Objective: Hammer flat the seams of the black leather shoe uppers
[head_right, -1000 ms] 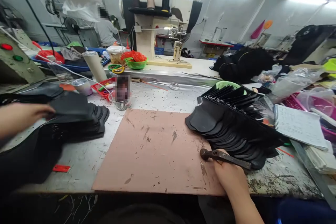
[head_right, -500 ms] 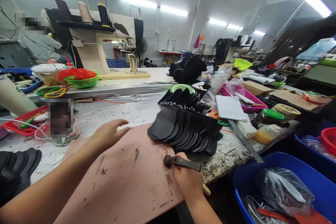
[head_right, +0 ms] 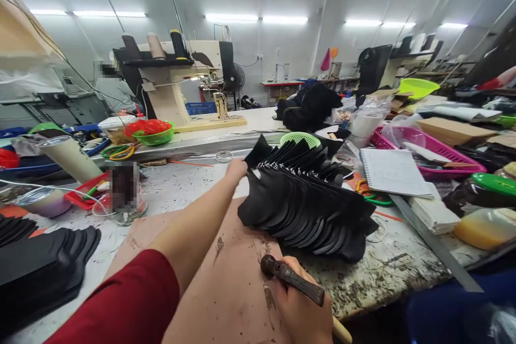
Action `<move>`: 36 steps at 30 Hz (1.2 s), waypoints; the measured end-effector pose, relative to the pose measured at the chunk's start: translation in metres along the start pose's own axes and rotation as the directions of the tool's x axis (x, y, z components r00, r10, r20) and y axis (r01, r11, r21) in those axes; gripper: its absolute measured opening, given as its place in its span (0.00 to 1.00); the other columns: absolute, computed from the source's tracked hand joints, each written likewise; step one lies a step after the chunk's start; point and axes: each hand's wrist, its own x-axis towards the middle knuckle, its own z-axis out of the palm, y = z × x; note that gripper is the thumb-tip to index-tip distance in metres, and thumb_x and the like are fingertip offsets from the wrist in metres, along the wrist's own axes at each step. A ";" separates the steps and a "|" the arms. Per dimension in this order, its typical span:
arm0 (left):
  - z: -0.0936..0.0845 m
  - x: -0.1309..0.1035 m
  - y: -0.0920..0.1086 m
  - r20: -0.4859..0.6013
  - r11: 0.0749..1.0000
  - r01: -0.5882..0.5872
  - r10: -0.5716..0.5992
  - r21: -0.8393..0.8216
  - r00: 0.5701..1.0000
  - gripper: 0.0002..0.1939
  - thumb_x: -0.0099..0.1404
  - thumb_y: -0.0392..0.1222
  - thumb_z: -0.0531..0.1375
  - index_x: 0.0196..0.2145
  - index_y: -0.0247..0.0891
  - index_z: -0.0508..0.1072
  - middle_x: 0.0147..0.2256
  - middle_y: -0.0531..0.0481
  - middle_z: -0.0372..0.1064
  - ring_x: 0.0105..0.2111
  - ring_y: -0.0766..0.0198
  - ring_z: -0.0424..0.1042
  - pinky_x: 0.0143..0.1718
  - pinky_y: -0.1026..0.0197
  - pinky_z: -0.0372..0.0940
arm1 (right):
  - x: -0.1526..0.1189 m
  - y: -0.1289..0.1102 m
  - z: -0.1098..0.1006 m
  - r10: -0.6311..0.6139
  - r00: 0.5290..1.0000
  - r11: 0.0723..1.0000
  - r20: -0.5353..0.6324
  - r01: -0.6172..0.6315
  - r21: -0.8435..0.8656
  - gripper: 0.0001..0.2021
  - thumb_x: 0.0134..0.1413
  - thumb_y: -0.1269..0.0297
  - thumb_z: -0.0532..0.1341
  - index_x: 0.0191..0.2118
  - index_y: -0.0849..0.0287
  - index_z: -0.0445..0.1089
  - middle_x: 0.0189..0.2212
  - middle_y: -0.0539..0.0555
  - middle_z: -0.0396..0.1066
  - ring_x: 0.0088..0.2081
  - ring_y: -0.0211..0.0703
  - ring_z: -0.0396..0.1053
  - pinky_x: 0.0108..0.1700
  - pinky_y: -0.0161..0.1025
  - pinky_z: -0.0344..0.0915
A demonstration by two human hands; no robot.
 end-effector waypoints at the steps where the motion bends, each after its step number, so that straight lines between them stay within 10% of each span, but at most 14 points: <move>1: -0.015 -0.003 0.000 0.001 0.996 -0.011 0.011 0.087 1.000 0.16 0.63 0.45 0.55 0.46 0.34 0.65 0.46 0.44 0.64 0.43 0.59 0.67 0.43 0.52 0.65 | 0.000 0.000 -0.001 0.000 1.000 1.000 -0.005 0.000 0.000 0.08 0.51 0.57 0.51 0.31 0.51 0.66 0.24 0.48 0.72 0.26 0.45 0.70 0.26 0.36 0.59; 8: -0.106 -0.090 -0.018 0.272 0.830 -0.280 0.163 0.483 0.949 0.04 0.55 0.33 0.57 0.26 0.38 0.72 0.29 0.49 0.71 0.38 0.55 0.69 0.43 0.57 0.60 | -0.001 -0.005 -0.012 -0.028 0.998 1.000 0.062 0.027 0.016 0.10 0.50 0.57 0.52 0.33 0.53 0.66 0.27 0.49 0.73 0.29 0.44 0.70 0.29 0.37 0.59; 14: -0.073 -0.222 -0.092 0.775 0.677 -0.664 0.219 0.316 0.593 0.13 0.58 0.33 0.49 0.33 0.41 0.73 0.25 0.48 0.72 0.24 0.59 0.71 0.25 0.62 0.61 | 0.005 -0.006 -0.034 -0.040 0.965 0.999 0.259 0.048 -0.025 0.11 0.52 0.65 0.48 0.34 0.53 0.67 0.30 0.49 0.73 0.32 0.42 0.69 0.31 0.35 0.58; 19: -0.053 -0.249 -0.117 0.791 0.782 -0.614 0.310 0.102 0.527 0.16 0.64 0.47 0.49 0.47 0.44 0.68 0.42 0.47 0.71 0.40 0.58 0.71 0.39 0.61 0.64 | 0.013 -0.020 -0.072 0.094 0.887 0.916 0.452 0.101 -0.389 0.11 0.51 0.68 0.51 0.38 0.54 0.69 0.31 0.52 0.73 0.32 0.46 0.69 0.30 0.36 0.54; 24: -0.021 -0.216 -0.101 0.778 0.777 -0.613 0.294 0.143 0.555 0.20 0.65 0.52 0.46 0.49 0.43 0.66 0.42 0.46 0.70 0.40 0.57 0.70 0.40 0.59 0.64 | 0.018 -0.049 -0.078 -0.011 0.880 0.884 0.475 0.231 -0.407 0.10 0.54 0.66 0.51 0.37 0.54 0.69 0.32 0.52 0.73 0.33 0.45 0.70 0.29 0.36 0.54; 28: 0.017 -0.210 -0.095 0.617 0.739 -0.594 0.315 0.317 0.721 0.12 0.64 0.42 0.48 0.29 0.38 0.69 0.31 0.48 0.66 0.33 0.59 0.68 0.35 0.59 0.64 | 0.023 -0.063 -0.061 -0.136 0.841 0.854 0.524 0.368 -0.368 0.10 0.54 0.68 0.50 0.37 0.57 0.68 0.30 0.55 0.73 0.31 0.46 0.71 0.27 0.35 0.56; 31: 0.036 -0.219 -0.101 0.424 0.796 -0.481 0.317 0.368 0.849 0.06 0.62 0.37 0.51 0.32 0.36 0.67 0.34 0.46 0.64 0.35 0.58 0.67 0.36 0.58 0.64 | 0.025 -0.066 -0.052 -0.157 0.821 0.850 0.549 0.395 -0.349 0.10 0.53 0.70 0.49 0.37 0.57 0.67 0.28 0.56 0.72 0.29 0.46 0.71 0.25 0.35 0.57; 36: 0.047 -0.228 -0.116 0.235 0.899 -0.374 0.322 0.228 0.917 0.09 0.61 0.34 0.53 0.41 0.37 0.66 0.36 0.46 0.66 0.38 0.58 0.67 0.41 0.55 0.65 | 0.028 -0.062 -0.049 -0.197 0.812 0.837 0.549 0.431 -0.337 0.11 0.52 0.71 0.49 0.37 0.58 0.67 0.28 0.56 0.72 0.27 0.47 0.71 0.24 0.36 0.59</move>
